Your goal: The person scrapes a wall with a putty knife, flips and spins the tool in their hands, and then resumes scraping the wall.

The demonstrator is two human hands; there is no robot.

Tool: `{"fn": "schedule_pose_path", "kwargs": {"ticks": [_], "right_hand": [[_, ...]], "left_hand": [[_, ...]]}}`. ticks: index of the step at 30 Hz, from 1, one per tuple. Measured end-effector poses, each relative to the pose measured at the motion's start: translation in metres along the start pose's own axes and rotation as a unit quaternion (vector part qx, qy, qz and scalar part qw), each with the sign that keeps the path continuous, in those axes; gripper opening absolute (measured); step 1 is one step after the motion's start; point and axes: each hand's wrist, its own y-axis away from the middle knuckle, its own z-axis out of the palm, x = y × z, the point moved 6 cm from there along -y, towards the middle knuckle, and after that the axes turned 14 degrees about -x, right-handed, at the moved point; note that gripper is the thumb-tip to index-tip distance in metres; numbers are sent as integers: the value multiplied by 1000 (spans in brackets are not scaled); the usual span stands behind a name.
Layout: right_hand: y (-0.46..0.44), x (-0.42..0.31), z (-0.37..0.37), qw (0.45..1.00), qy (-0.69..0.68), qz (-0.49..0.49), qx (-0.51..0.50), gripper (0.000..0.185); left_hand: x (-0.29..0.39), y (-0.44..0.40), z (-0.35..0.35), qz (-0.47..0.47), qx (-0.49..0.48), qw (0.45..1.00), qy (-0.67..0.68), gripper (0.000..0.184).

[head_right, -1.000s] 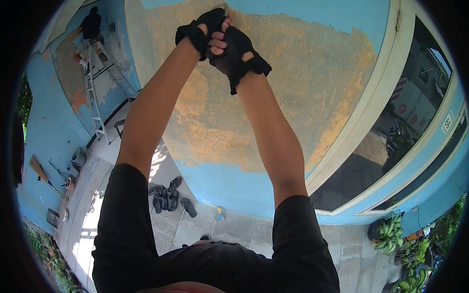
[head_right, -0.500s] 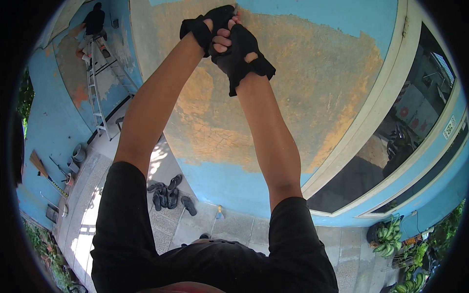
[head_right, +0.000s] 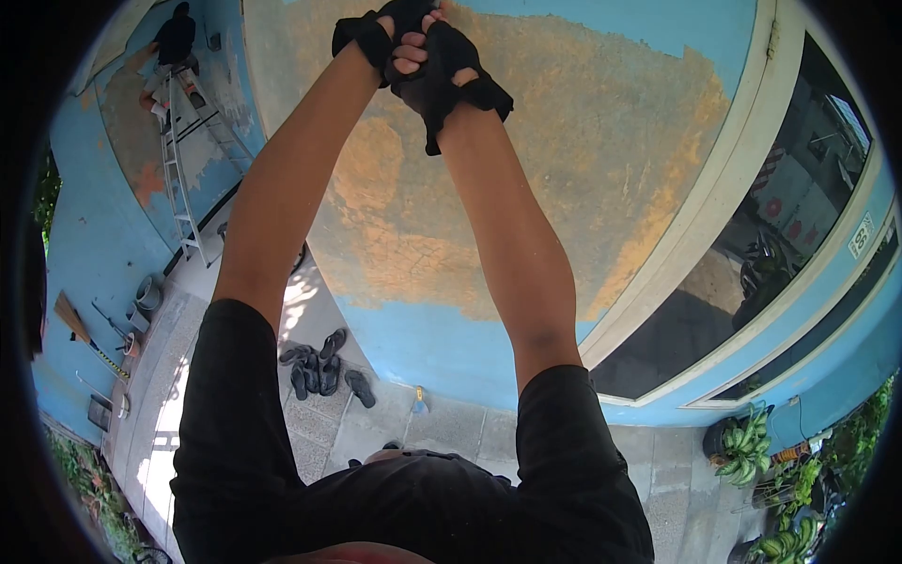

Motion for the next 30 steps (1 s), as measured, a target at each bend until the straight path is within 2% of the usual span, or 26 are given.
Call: {"fn": "schedule_pose_path", "kwargs": {"ticks": [5, 7, 11, 14, 15, 16, 18, 20, 24, 25, 30], "right_hand": [[-3, -6, 0, 1000, 28, 8, -5, 13], [6, -5, -9, 1000, 25, 7, 12, 13], [3, -13, -10, 999, 22, 23, -32, 14], [1, -16, -13, 999, 45, 27, 6, 14], [-5, -19, -9, 998, 21, 47, -21, 14], [-13, -20, -1, 996, -1, 70, -52, 15], [0, -14, 2, 997, -18, 66, -27, 14], [5, -15, -5, 999, 30, 36, 18, 10], [3, -11, -5, 999, 31, 8, 30, 10], [1, -13, -3, 999, -13, 35, -14, 9], [-22, -21, -3, 998, 9, 37, -42, 10]], "left_hand": [[-1, 14, 42, 13, -20, 999, -41, 29], [-4, 10, 34, 4, -26, 999, -41, 29], [15, 16, 60, 6, -44, 996, -72, 29], [26, 51, 109, -36, 0, 993, -115, 28], [5, -29, -20, -19, 69, 991, -115, 31], [8, -34, -18, -17, 65, 991, -116, 31], [4, -26, -20, -25, 66, 991, -112, 31], [-2, -18, -2, -22, 68, 991, -113, 31], [-7, -26, -18, -36, 72, 992, -95, 31], [-8, -25, -20, -39, 72, 992, -93, 31], [20, -40, -15, -34, 75, 992, -97, 31]]}}
